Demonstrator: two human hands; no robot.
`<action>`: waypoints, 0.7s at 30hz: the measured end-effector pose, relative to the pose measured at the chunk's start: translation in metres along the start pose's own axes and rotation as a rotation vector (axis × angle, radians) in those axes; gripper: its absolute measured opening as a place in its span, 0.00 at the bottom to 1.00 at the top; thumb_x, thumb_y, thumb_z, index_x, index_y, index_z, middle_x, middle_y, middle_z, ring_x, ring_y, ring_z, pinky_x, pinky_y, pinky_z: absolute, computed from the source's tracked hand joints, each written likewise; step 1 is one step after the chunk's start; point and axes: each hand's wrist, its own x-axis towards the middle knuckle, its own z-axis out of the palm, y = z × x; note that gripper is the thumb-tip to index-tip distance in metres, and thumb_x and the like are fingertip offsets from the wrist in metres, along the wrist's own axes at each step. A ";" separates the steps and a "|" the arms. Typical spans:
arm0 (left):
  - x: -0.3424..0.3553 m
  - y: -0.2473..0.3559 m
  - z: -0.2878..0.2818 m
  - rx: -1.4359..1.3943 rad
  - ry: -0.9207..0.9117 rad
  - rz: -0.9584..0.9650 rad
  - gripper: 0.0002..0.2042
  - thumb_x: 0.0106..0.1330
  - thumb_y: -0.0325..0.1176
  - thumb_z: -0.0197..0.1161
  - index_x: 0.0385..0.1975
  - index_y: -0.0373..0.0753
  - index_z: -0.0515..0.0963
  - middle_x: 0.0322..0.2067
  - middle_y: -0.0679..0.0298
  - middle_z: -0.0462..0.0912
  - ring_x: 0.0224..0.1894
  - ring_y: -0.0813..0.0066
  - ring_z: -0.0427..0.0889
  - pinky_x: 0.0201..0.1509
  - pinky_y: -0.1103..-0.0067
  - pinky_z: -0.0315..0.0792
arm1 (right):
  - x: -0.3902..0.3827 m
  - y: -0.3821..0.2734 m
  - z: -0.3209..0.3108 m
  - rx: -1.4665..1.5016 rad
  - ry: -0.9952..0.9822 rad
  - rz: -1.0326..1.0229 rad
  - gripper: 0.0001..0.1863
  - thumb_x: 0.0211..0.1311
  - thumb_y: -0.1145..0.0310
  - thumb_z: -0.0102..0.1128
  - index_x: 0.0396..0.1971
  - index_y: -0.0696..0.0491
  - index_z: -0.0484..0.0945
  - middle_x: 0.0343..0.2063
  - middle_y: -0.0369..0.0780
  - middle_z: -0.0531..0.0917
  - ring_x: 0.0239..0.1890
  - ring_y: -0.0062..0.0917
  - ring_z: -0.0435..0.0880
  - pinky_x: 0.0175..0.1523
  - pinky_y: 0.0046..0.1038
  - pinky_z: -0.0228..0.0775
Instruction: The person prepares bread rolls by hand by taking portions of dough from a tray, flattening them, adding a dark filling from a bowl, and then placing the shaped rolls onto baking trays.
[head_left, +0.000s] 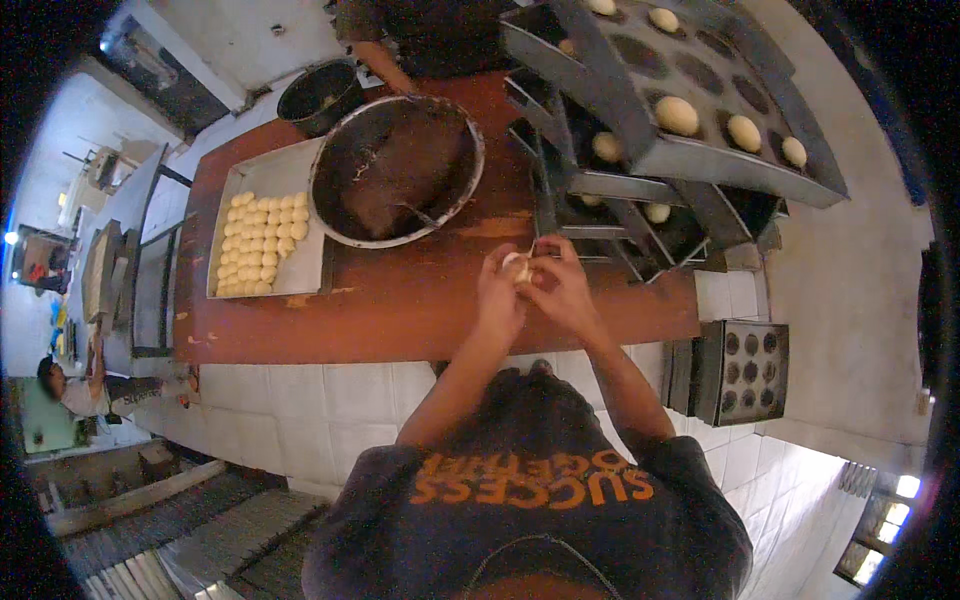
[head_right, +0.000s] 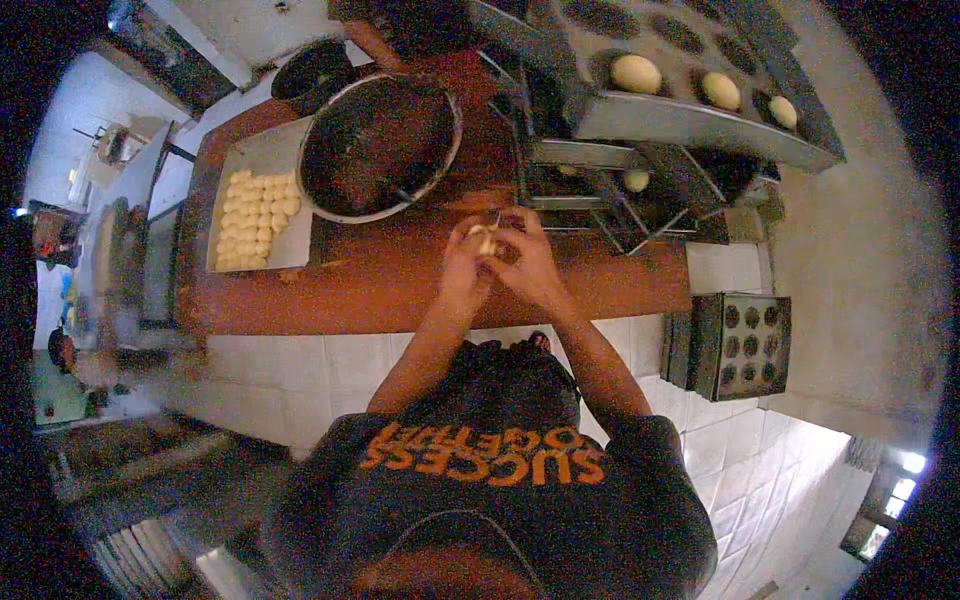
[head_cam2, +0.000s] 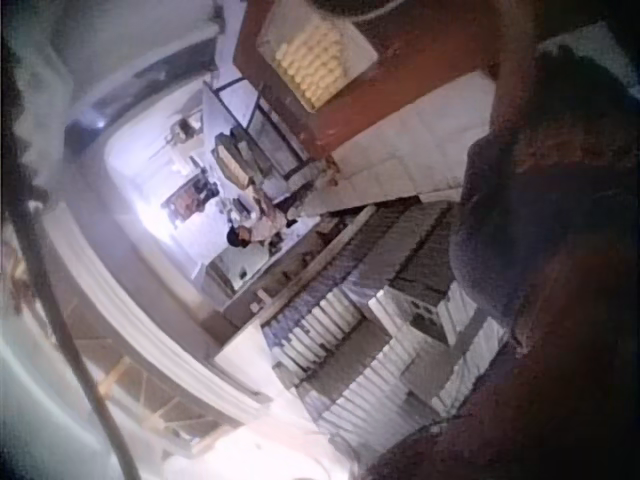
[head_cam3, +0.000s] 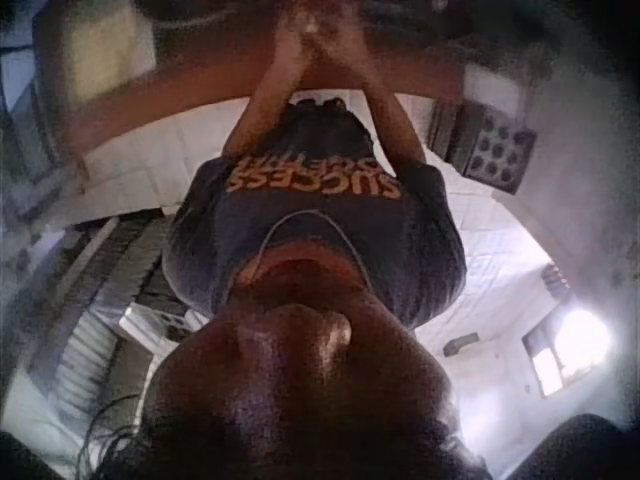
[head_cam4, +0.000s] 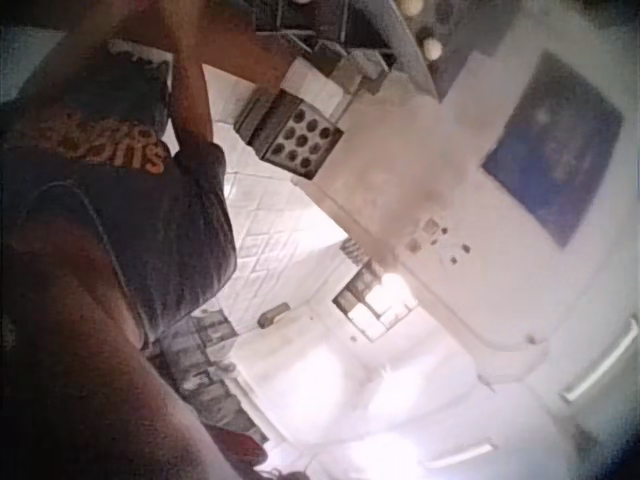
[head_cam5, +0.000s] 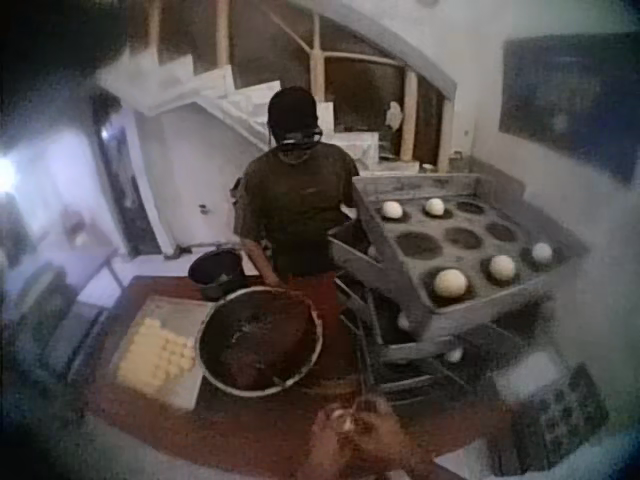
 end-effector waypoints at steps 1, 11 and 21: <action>-0.002 -0.018 0.000 0.220 -0.006 0.093 0.13 0.55 0.29 0.57 0.41 0.39 0.68 0.34 0.62 0.73 0.35 0.74 0.74 0.37 0.80 0.70 | -0.013 0.011 -0.010 0.136 -0.061 0.160 0.17 0.37 0.70 0.65 0.33 0.56 0.76 0.41 0.43 0.74 0.43 0.37 0.74 0.48 0.30 0.66; -0.031 -0.105 0.069 0.240 -0.018 -0.047 0.20 0.51 0.35 0.65 0.41 0.33 0.68 0.35 0.59 0.75 0.35 0.74 0.75 0.36 0.81 0.71 | -0.080 0.033 -0.097 -0.048 0.162 0.273 0.14 0.39 0.67 0.62 0.30 0.55 0.73 0.31 0.45 0.77 0.41 0.39 0.74 0.47 0.39 0.62; -0.029 -0.113 0.081 0.454 0.036 0.105 0.14 0.54 0.34 0.62 0.38 0.36 0.70 0.31 0.64 0.75 0.33 0.76 0.73 0.38 0.79 0.68 | -0.073 0.038 -0.104 0.058 0.212 0.256 0.05 0.43 0.73 0.58 0.20 0.58 0.73 0.25 0.45 0.76 0.35 0.41 0.72 0.43 0.36 0.64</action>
